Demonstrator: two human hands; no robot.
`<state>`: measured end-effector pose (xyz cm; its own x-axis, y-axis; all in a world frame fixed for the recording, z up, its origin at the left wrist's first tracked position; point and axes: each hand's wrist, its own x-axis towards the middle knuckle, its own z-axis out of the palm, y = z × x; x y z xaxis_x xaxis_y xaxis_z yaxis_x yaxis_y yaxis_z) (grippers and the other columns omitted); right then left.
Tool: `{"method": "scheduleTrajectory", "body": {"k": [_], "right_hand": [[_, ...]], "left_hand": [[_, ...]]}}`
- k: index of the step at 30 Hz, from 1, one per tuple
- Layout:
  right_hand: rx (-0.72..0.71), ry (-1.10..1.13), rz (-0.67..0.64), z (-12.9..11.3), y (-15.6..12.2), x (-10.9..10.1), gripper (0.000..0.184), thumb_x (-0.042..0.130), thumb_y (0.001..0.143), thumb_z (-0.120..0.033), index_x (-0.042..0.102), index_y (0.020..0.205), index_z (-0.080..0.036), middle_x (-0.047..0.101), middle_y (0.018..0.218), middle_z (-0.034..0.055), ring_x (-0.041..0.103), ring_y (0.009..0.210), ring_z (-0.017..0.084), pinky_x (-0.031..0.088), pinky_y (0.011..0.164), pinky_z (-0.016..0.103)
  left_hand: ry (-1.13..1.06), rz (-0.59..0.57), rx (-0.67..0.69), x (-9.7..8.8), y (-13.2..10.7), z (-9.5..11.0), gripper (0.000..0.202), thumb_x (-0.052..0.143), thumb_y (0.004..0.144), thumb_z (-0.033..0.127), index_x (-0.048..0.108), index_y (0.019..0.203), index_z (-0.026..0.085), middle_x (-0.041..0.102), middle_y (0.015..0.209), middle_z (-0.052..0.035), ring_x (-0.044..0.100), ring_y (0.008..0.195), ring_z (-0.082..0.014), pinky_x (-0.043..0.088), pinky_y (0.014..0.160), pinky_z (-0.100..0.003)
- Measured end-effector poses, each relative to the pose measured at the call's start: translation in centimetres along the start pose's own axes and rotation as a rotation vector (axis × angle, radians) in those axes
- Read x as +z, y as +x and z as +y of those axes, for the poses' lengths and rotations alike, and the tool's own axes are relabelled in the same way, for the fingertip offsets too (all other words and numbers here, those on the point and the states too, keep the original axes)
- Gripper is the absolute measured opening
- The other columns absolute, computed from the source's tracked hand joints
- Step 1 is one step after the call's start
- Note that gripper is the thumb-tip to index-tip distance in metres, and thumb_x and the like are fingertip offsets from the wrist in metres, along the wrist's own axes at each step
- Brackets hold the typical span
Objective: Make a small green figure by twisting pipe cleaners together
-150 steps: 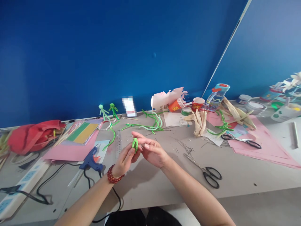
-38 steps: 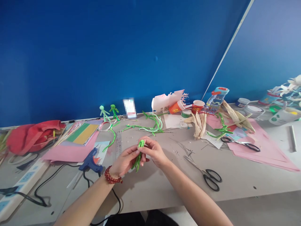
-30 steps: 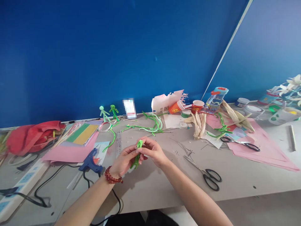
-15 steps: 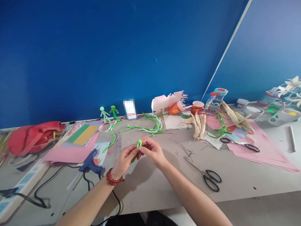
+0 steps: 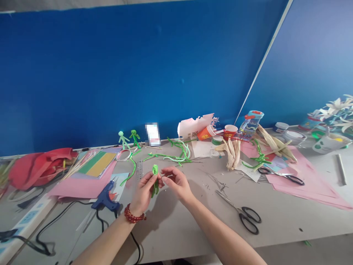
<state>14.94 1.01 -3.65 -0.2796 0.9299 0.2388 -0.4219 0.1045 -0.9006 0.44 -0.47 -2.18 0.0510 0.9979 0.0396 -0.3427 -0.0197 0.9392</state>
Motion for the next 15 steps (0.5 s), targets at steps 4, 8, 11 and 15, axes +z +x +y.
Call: {"method": "scheduleTrajectory", "body": {"k": [4, 8, 11, 15], "right_hand": [[0.089, -0.143, 0.114, 1.4, 0.3, -0.6, 0.026, 0.068, 0.081, -0.039, 0.069, 0.098, -0.020, 0.069, 0.093, 0.0048, 0.063, 0.078, 0.016, 0.051, 0.074, 0.031], [0.156, -0.198, 0.184, 2.5, 0.7, -1.0, 0.025, 0.066, 0.079, -0.040, 0.069, 0.092, -0.018, 0.068, 0.084, 0.0033, 0.061, 0.074, 0.015, 0.050, 0.070, 0.030], [0.191, -0.216, 0.184, 2.3, 0.8, -0.9, 0.024, 0.066, 0.077, -0.039, 0.068, 0.088, -0.017, 0.066, 0.080, 0.0019, 0.060, 0.073, 0.015, 0.049, 0.069, 0.028], [0.254, -0.293, 0.057, 1.4, 0.8, -0.7, 0.021, 0.064, 0.079, -0.037, 0.068, 0.086, -0.017, 0.065, 0.078, 0.0008, 0.060, 0.072, 0.014, 0.050, 0.069, 0.027]], "left_hand": [[-0.067, 0.126, -0.036, -0.4, 0.5, -0.4, 0.025, 0.072, 0.076, 0.040, 0.065, 0.076, 0.015, 0.059, 0.068, 0.0006, 0.054, 0.059, -0.0099, 0.046, 0.061, -0.023], [-0.080, 0.104, -0.036, -0.4, 0.5, -1.1, 0.025, 0.070, 0.079, 0.040, 0.064, 0.078, 0.015, 0.056, 0.064, 0.0025, 0.050, 0.053, -0.0082, 0.048, 0.059, -0.024], [-0.085, 0.077, -0.028, -0.2, 0.4, -1.3, 0.027, 0.069, 0.079, 0.042, 0.063, 0.078, 0.015, 0.054, 0.062, 0.0037, 0.044, 0.048, -0.0065, 0.045, 0.055, -0.023], [-0.091, 0.085, -0.025, -0.2, 0.5, -1.0, 0.028, 0.070, 0.078, 0.042, 0.063, 0.077, 0.015, 0.052, 0.061, 0.0043, 0.043, 0.047, -0.0057, 0.043, 0.053, -0.021]]}}
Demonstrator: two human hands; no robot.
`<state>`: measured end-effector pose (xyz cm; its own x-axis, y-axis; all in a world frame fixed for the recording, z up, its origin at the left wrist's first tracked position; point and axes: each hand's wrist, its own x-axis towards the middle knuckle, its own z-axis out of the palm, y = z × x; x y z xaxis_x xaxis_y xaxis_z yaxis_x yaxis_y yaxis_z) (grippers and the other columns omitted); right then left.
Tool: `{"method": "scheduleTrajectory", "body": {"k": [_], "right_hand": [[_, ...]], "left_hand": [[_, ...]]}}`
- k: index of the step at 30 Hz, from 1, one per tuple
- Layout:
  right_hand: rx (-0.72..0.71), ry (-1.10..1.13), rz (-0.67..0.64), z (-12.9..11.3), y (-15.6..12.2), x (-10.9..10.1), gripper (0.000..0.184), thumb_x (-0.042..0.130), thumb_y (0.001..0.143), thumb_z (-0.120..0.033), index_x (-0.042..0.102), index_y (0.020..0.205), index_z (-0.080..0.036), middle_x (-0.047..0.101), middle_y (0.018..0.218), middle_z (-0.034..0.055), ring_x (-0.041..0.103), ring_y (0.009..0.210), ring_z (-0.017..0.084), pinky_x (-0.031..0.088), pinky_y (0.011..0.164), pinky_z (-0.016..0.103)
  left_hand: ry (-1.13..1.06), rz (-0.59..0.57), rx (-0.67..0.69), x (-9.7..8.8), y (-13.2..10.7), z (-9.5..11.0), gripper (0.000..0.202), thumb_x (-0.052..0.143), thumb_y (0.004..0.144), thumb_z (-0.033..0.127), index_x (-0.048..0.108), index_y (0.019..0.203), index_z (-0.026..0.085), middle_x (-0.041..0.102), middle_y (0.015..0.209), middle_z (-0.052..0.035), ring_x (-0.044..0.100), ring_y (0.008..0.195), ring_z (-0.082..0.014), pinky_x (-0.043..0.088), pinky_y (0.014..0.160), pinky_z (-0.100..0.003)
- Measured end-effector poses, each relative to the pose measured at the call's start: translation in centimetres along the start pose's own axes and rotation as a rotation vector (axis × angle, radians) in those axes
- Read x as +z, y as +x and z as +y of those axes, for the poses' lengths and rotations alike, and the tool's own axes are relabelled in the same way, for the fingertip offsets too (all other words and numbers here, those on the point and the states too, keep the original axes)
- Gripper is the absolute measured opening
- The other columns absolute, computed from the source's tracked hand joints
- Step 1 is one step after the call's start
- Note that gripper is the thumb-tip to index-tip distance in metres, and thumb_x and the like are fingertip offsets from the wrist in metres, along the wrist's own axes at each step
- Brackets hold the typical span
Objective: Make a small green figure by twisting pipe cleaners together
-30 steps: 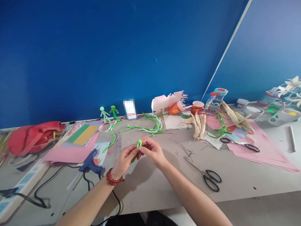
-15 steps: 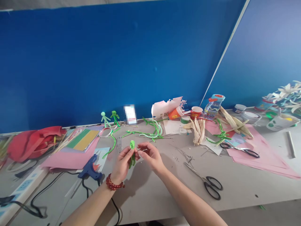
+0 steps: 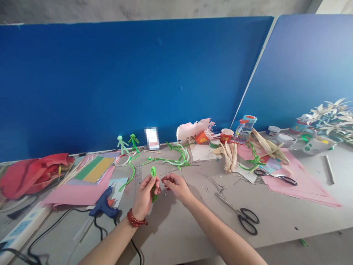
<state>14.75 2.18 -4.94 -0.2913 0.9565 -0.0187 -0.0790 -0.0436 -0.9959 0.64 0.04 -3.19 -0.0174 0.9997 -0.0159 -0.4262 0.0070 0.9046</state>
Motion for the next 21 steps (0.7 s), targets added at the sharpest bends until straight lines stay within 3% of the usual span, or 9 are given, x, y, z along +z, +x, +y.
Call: {"method": "scheduleTrajectory", "body": {"k": [4, 6, 9, 12, 15, 18, 21], "right_hand": [[-0.024, -0.409, -0.036, -1.4, 1.1, -1.5, 0.021, 0.057, 0.085, -0.032, 0.067, 0.098, -0.019, 0.068, 0.094, 0.0028, 0.063, 0.078, 0.015, 0.052, 0.071, 0.028], [-0.093, -0.796, 0.048, -2.2, 2.5, -2.9, 0.020, 0.056, 0.087, -0.027, 0.066, 0.102, -0.022, 0.069, 0.100, 0.0022, 0.064, 0.085, 0.016, 0.050, 0.075, 0.026], [-0.066, -0.976, 0.188, -3.2, 5.6, -5.3, 0.020, 0.053, 0.086, -0.017, 0.067, 0.101, -0.020, 0.066, 0.108, 0.0078, 0.062, 0.097, 0.022, 0.047, 0.082, 0.031], [-0.017, -1.080, 0.294, -3.5, 8.4, -7.1, 0.022, 0.057, 0.081, -0.014, 0.066, 0.102, -0.016, 0.065, 0.110, 0.0131, 0.060, 0.103, 0.027, 0.044, 0.082, 0.032], [0.022, -1.104, 0.339, -3.1, 10.3, -8.0, 0.028, 0.059, 0.076, -0.010, 0.066, 0.103, -0.016, 0.068, 0.102, 0.0114, 0.063, 0.095, 0.025, 0.044, 0.076, 0.030], [0.009, -1.057, 0.344, -2.8, 10.9, -8.5, 0.030, 0.057, 0.075, -0.009, 0.066, 0.102, -0.017, 0.071, 0.094, 0.0086, 0.065, 0.084, 0.023, 0.044, 0.069, 0.028], [-0.089, -0.984, 0.348, -3.0, 10.4, -9.1, 0.023, 0.053, 0.081, -0.017, 0.067, 0.099, -0.018, 0.071, 0.098, 0.0079, 0.064, 0.088, 0.022, 0.045, 0.072, 0.029]], "left_hand": [[-0.018, 0.041, -0.003, -0.1, 0.0, -0.1, 0.030, 0.072, 0.074, 0.043, 0.063, 0.075, 0.015, 0.053, 0.060, 0.0042, 0.045, 0.047, -0.0061, 0.042, 0.051, -0.021], [-0.028, 0.056, -0.004, -0.2, 0.0, -0.3, 0.030, 0.073, 0.073, 0.043, 0.063, 0.076, 0.015, 0.054, 0.061, 0.0041, 0.045, 0.047, -0.0061, 0.041, 0.051, -0.021], [-0.032, 0.034, 0.011, -0.3, -0.1, -0.6, 0.030, 0.072, 0.075, 0.043, 0.063, 0.077, 0.015, 0.054, 0.061, 0.0042, 0.045, 0.047, -0.0061, 0.042, 0.051, -0.021], [-0.027, 0.027, 0.028, -0.4, 0.0, -0.6, 0.031, 0.071, 0.076, 0.045, 0.062, 0.076, 0.015, 0.053, 0.061, 0.0043, 0.044, 0.046, -0.0061, 0.042, 0.051, -0.022], [-0.020, 0.030, 0.030, -0.4, 0.1, -0.4, 0.033, 0.071, 0.075, 0.046, 0.062, 0.075, 0.015, 0.053, 0.061, 0.0040, 0.044, 0.047, -0.0064, 0.042, 0.051, -0.022], [-0.024, 0.035, 0.031, -0.5, 0.2, -0.4, 0.033, 0.072, 0.075, 0.046, 0.061, 0.074, 0.015, 0.052, 0.060, 0.0039, 0.044, 0.047, -0.0066, 0.041, 0.051, -0.022], [-0.023, 0.038, 0.042, -0.7, 0.3, -0.6, 0.033, 0.072, 0.075, 0.047, 0.062, 0.075, 0.015, 0.052, 0.060, 0.0039, 0.044, 0.048, -0.0067, 0.041, 0.051, -0.022]]}}
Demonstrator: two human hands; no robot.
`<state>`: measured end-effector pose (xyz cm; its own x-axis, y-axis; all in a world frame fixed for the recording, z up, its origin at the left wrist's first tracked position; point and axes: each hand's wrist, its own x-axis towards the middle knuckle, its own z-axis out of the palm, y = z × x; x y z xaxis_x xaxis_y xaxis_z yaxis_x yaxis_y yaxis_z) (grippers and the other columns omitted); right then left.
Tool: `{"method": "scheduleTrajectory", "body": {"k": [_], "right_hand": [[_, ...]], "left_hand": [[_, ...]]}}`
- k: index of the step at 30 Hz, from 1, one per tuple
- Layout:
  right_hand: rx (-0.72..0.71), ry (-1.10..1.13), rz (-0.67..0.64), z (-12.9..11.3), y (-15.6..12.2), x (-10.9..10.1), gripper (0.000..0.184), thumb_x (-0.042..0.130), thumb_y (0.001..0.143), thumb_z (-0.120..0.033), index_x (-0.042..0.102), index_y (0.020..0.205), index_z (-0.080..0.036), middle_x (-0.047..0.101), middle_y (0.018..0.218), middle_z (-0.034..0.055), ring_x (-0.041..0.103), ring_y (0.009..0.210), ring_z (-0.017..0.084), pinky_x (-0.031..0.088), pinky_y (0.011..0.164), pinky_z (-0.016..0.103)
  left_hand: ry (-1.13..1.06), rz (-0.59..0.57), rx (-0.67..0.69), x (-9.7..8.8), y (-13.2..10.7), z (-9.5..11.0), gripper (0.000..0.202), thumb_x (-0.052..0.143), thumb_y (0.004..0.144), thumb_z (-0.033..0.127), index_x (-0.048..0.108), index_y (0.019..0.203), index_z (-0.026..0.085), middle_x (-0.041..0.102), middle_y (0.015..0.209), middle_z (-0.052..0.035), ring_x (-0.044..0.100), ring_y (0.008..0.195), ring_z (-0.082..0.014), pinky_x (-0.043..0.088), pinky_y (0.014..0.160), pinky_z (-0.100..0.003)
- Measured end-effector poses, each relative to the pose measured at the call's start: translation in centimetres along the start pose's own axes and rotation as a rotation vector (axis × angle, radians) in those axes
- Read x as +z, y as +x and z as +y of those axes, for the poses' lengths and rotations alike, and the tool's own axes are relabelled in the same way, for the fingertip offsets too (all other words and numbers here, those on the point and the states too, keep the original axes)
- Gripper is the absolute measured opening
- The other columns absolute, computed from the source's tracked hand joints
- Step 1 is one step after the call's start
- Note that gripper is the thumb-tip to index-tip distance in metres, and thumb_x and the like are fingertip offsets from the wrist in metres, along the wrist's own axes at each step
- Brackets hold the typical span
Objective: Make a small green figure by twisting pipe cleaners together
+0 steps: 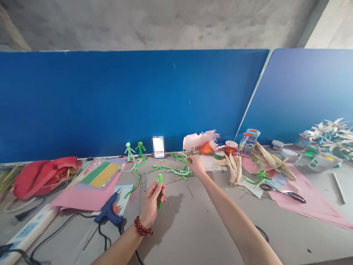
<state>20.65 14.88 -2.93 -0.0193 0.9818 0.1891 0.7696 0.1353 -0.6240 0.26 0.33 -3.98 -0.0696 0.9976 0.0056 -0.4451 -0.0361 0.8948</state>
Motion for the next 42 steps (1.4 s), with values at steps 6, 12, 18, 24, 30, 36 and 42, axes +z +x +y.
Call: {"method": "scheduleTrajectory", "body": {"k": [6, 12, 18, 24, 30, 36, 42], "right_hand": [[-0.145, 0.161, -0.036, 1.0, -2.7, -0.9, 0.029, 0.045, 0.088, -0.032, 0.066, 0.102, -0.016, 0.073, 0.088, 0.0058, 0.066, 0.075, 0.018, 0.049, 0.070, 0.028], [-0.176, 0.097, -0.224, 1.6, -4.3, -1.5, 0.030, 0.048, 0.088, -0.039, 0.069, 0.089, -0.018, 0.072, 0.068, 0.0015, 0.066, 0.063, 0.016, 0.048, 0.061, 0.024], [-0.121, -0.165, -0.172, -1.5, -0.9, 0.3, 0.021, 0.053, 0.088, -0.028, 0.071, 0.094, -0.020, 0.073, 0.092, 0.0061, 0.066, 0.087, 0.022, 0.046, 0.071, 0.027], [-0.122, -0.350, -0.236, -4.8, 3.0, 4.8, 0.023, 0.056, 0.094, -0.027, 0.063, 0.113, -0.018, 0.064, 0.116, 0.0094, 0.063, 0.102, 0.023, 0.052, 0.085, 0.038], [-0.135, -0.420, -0.275, -5.5, 4.7, 5.4, 0.032, 0.058, 0.094, -0.032, 0.057, 0.122, -0.016, 0.059, 0.122, 0.0097, 0.062, 0.103, 0.022, 0.054, 0.086, 0.042], [-0.177, -0.360, -0.231, -4.7, 5.0, 3.4, 0.023, 0.052, 0.096, -0.028, 0.058, 0.115, -0.017, 0.066, 0.108, 0.0068, 0.064, 0.093, 0.018, 0.053, 0.081, 0.032], [-0.172, -0.304, -0.139, -4.4, 4.3, 2.6, 0.025, 0.047, 0.093, -0.023, 0.057, 0.115, -0.016, 0.066, 0.113, 0.0106, 0.064, 0.093, 0.019, 0.043, 0.071, 0.024]], "left_hand": [[0.029, 0.004, 0.018, -0.3, 0.2, -0.3, 0.033, 0.070, 0.076, 0.048, 0.064, 0.077, 0.015, 0.054, 0.062, 0.0032, 0.045, 0.049, -0.0072, 0.043, 0.053, -0.022], [0.051, 0.020, 0.032, -0.1, 0.1, -0.1, 0.034, 0.070, 0.076, 0.049, 0.063, 0.076, 0.016, 0.054, 0.063, 0.0029, 0.045, 0.049, -0.0076, 0.043, 0.053, -0.022], [0.065, 0.007, 0.036, -0.1, 0.0, -0.2, 0.032, 0.069, 0.078, 0.047, 0.063, 0.076, 0.016, 0.054, 0.063, 0.0029, 0.046, 0.050, -0.0074, 0.041, 0.053, -0.022], [0.051, 0.040, 0.024, -0.2, 0.0, -0.4, 0.033, 0.071, 0.075, 0.048, 0.063, 0.075, 0.016, 0.053, 0.062, 0.0031, 0.046, 0.050, -0.0081, 0.042, 0.052, -0.022], [0.037, 0.044, -0.005, -0.2, 0.1, -0.9, 0.034, 0.072, 0.074, 0.048, 0.064, 0.074, 0.015, 0.053, 0.061, 0.0024, 0.046, 0.050, -0.0080, 0.041, 0.050, -0.022], [0.023, 0.040, -0.024, 0.0, -0.1, -0.9, 0.037, 0.075, 0.070, 0.050, 0.064, 0.074, 0.015, 0.055, 0.060, 0.0024, 0.047, 0.049, -0.0078, 0.041, 0.050, -0.021], [0.021, 0.033, -0.034, 0.0, -0.3, -0.9, 0.036, 0.074, 0.072, 0.050, 0.064, 0.075, 0.016, 0.054, 0.061, 0.0027, 0.047, 0.049, -0.0078, 0.042, 0.050, -0.021]]}}
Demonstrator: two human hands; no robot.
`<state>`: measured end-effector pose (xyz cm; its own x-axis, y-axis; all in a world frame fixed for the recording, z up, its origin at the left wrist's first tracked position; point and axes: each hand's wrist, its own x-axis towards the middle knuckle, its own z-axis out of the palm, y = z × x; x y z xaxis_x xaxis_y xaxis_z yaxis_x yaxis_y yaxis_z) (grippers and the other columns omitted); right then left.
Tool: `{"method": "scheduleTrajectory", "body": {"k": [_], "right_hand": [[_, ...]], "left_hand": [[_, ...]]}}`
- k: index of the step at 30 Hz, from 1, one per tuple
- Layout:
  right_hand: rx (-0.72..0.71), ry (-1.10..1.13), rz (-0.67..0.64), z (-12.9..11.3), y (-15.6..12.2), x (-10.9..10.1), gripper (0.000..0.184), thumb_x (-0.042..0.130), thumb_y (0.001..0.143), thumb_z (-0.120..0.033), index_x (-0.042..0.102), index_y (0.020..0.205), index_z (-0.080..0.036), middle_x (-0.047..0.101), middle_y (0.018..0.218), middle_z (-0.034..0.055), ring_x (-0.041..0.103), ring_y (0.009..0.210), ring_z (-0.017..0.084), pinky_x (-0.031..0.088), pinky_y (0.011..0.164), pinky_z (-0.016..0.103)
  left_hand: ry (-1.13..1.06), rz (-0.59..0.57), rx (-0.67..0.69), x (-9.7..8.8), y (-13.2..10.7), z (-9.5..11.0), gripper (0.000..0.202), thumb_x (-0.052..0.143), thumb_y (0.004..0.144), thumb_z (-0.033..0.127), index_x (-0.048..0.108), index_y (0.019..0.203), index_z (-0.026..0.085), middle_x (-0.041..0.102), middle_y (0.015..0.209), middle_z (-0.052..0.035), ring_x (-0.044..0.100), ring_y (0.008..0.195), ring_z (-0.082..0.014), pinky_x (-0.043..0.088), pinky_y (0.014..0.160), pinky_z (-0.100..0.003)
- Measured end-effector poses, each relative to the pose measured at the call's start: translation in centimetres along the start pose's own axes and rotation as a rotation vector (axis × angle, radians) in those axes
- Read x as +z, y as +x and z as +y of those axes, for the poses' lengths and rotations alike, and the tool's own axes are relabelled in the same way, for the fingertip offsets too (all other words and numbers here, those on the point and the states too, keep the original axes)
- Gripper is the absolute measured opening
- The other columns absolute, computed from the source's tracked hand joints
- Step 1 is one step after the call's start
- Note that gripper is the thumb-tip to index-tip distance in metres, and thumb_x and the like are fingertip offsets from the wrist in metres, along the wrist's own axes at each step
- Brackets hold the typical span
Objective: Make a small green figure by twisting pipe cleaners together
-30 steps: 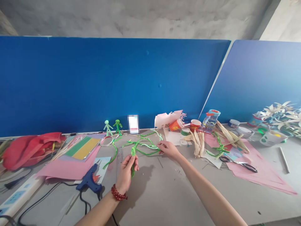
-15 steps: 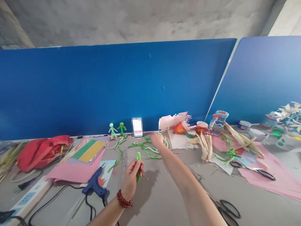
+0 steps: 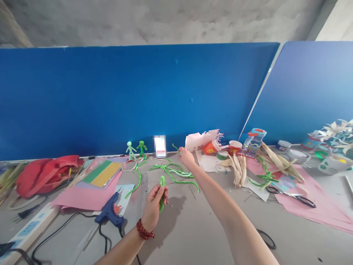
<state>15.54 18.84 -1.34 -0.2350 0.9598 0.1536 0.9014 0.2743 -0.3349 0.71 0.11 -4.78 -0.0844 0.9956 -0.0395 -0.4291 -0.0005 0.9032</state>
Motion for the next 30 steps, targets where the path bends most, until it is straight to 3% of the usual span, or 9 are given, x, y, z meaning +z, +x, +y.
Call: {"method": "scheduleTrajectory", "body": {"k": [2, 5, 7, 12, 15, 19, 24, 30], "right_hand": [[0.003, 0.004, -0.001, -0.2, -0.6, 0.5, 0.021, 0.055, 0.088, -0.025, 0.063, 0.106, -0.017, 0.066, 0.112, 0.0110, 0.063, 0.093, 0.021, 0.042, 0.069, 0.025], [0.023, 0.022, -0.054, -0.6, -1.3, 1.3, 0.005, 0.066, 0.074, -0.019, 0.068, 0.079, -0.017, 0.070, 0.088, 0.0089, 0.064, 0.080, 0.022, 0.040, 0.062, 0.025], [0.041, 0.053, -0.051, -0.9, -1.6, 1.6, 0.004, 0.064, 0.072, -0.014, 0.067, 0.071, -0.017, 0.069, 0.077, 0.0080, 0.063, 0.073, 0.021, 0.039, 0.060, 0.026], [-0.025, 0.232, 0.126, -0.8, -1.6, 0.5, 0.012, 0.053, 0.081, -0.017, 0.065, 0.083, -0.019, 0.070, 0.080, 0.0044, 0.063, 0.075, 0.019, 0.042, 0.064, 0.025], [-0.101, 0.383, 0.205, -0.5, -1.4, -0.4, 0.009, 0.056, 0.081, -0.022, 0.063, 0.086, -0.020, 0.070, 0.081, 0.0022, 0.065, 0.075, 0.017, 0.046, 0.066, 0.024], [-0.153, 0.557, 0.286, 0.0, -1.6, -1.0, 0.018, 0.059, 0.080, -0.030, 0.063, 0.094, -0.019, 0.073, 0.087, 0.0041, 0.068, 0.078, 0.017, 0.051, 0.067, 0.025], [-0.130, 0.642, 0.383, 0.8, -2.3, -1.9, 0.012, 0.064, 0.072, -0.029, 0.067, 0.080, -0.020, 0.073, 0.074, 0.0019, 0.067, 0.067, 0.019, 0.051, 0.065, 0.028], [-0.087, 0.697, 0.494, 1.1, -3.0, -3.1, 0.015, 0.065, 0.071, -0.034, 0.062, 0.073, -0.020, 0.070, 0.069, 0.0015, 0.064, 0.063, 0.019, 0.048, 0.063, 0.029]], "left_hand": [[0.006, -0.014, 0.012, 0.0, -0.1, 0.0, 0.036, 0.073, 0.073, 0.050, 0.064, 0.076, 0.016, 0.055, 0.061, 0.0026, 0.048, 0.049, -0.0080, 0.042, 0.050, -0.022], [0.022, -0.027, 0.027, 0.0, -0.1, 0.1, 0.035, 0.071, 0.075, 0.049, 0.064, 0.076, 0.015, 0.055, 0.062, 0.0024, 0.048, 0.050, -0.0080, 0.043, 0.051, -0.022], [0.028, -0.022, 0.035, 0.0, 0.0, 0.2, 0.035, 0.071, 0.075, 0.049, 0.064, 0.075, 0.015, 0.054, 0.061, 0.0026, 0.047, 0.050, -0.0080, 0.043, 0.051, -0.022], [0.028, -0.008, 0.063, 0.0, 0.1, 0.4, 0.034, 0.071, 0.076, 0.048, 0.064, 0.076, 0.015, 0.054, 0.062, 0.0023, 0.047, 0.051, -0.0082, 0.043, 0.051, -0.022], [0.019, -0.003, 0.064, 0.1, 0.0, 0.4, 0.034, 0.072, 0.075, 0.048, 0.065, 0.076, 0.015, 0.054, 0.062, 0.0020, 0.047, 0.050, -0.0081, 0.043, 0.051, -0.022], [0.014, 0.002, 0.067, 0.2, -0.1, 0.6, 0.036, 0.073, 0.073, 0.049, 0.064, 0.075, 0.015, 0.055, 0.061, 0.0020, 0.048, 0.050, -0.0082, 0.042, 0.051, -0.022], [0.023, 0.000, 0.075, 0.2, -0.1, 0.8, 0.036, 0.072, 0.073, 0.049, 0.065, 0.076, 0.014, 0.055, 0.062, 0.0018, 0.049, 0.051, -0.0082, 0.042, 0.051, -0.021], [0.009, -0.017, 0.059, 0.1, 0.0, 0.6, 0.035, 0.073, 0.073, 0.048, 0.066, 0.077, 0.014, 0.055, 0.062, 0.0022, 0.048, 0.050, -0.0079, 0.042, 0.051, -0.022]]}}
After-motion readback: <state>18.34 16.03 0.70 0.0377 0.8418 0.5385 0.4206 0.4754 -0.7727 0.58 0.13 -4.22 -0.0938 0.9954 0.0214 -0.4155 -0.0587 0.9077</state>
